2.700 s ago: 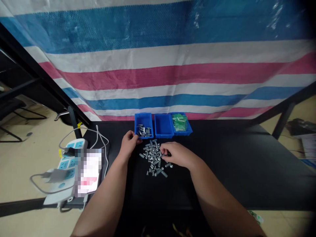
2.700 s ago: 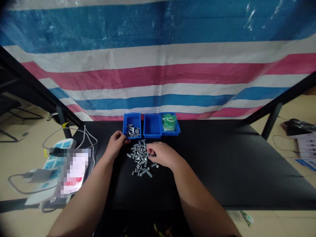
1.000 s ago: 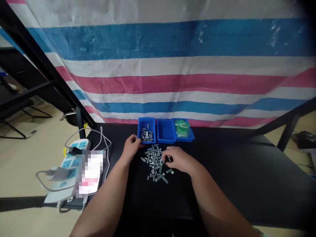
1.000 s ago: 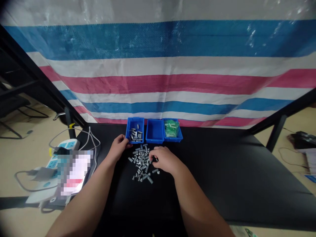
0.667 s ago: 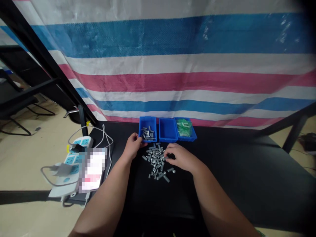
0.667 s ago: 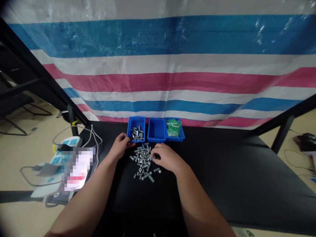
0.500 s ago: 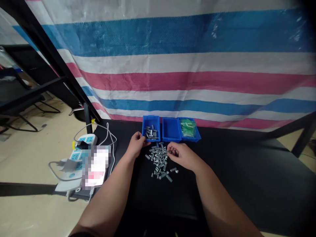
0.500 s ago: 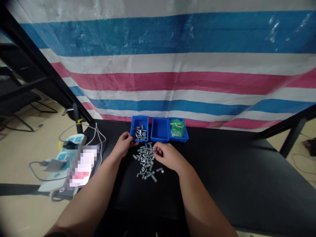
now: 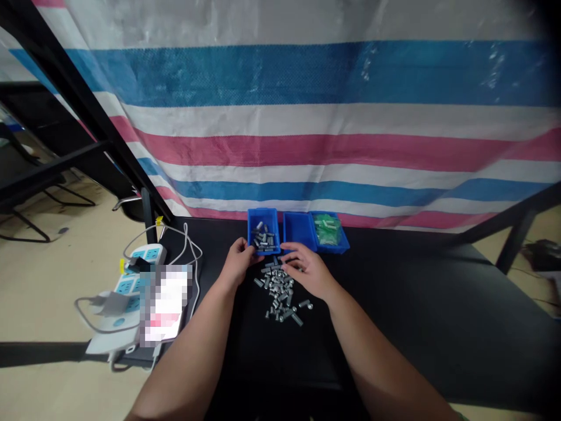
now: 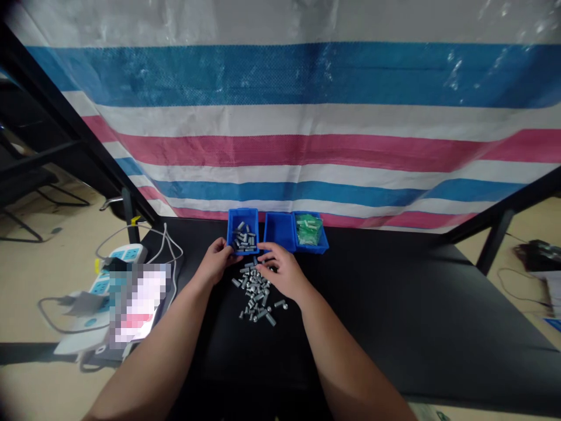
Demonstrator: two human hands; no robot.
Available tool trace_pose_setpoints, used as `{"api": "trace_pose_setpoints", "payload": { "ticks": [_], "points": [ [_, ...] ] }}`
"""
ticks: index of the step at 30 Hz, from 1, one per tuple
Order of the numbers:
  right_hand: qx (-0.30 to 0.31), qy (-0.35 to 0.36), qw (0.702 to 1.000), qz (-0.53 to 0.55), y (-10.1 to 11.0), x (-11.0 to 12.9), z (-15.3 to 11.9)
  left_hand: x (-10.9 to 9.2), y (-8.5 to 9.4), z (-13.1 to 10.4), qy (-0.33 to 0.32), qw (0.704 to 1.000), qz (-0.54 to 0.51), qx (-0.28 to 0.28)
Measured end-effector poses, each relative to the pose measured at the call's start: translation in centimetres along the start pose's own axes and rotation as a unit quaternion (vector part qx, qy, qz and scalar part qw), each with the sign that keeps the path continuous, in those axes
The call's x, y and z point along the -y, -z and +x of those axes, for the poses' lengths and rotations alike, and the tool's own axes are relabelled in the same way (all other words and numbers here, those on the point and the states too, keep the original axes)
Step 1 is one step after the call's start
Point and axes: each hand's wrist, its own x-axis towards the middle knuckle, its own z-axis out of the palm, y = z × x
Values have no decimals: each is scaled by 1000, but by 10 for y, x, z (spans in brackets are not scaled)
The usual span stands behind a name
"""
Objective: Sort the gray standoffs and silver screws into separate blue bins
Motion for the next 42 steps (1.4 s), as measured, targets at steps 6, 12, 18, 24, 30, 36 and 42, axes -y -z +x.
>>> {"api": "trace_pose_setpoints", "payload": {
  "ticks": [6, 12, 18, 24, 30, 36, 42],
  "points": [
    [74, -20, 975, -210, 31, 5, -11, 1, 2, 0, 3, 1000, -1, 3],
    [141, -39, 938, -316, 47, 0, -14, -1, 1, -1, 9, 1000, -3, 4],
    [126, -19, 934, -333, 31, 1, -13, -2, 0, -1, 12, 1000, 2, -1],
    [124, -6, 923, -365, 20, 1, -12, -3, -2, -2, 13, 1000, 1, -1],
    [108, 22, 926, -360, 22, 4, -12, -1, 1, 0, 15, 1000, 3, 2],
    [108, 6, 922, -372, 21, 4, -12, 0, 2, 1, 9, 1000, 6, 6],
    [87, -1, 981, -173, 27, 13, -13, -1, 2, 0, 14, 1000, 2, 9]
  ]
}}
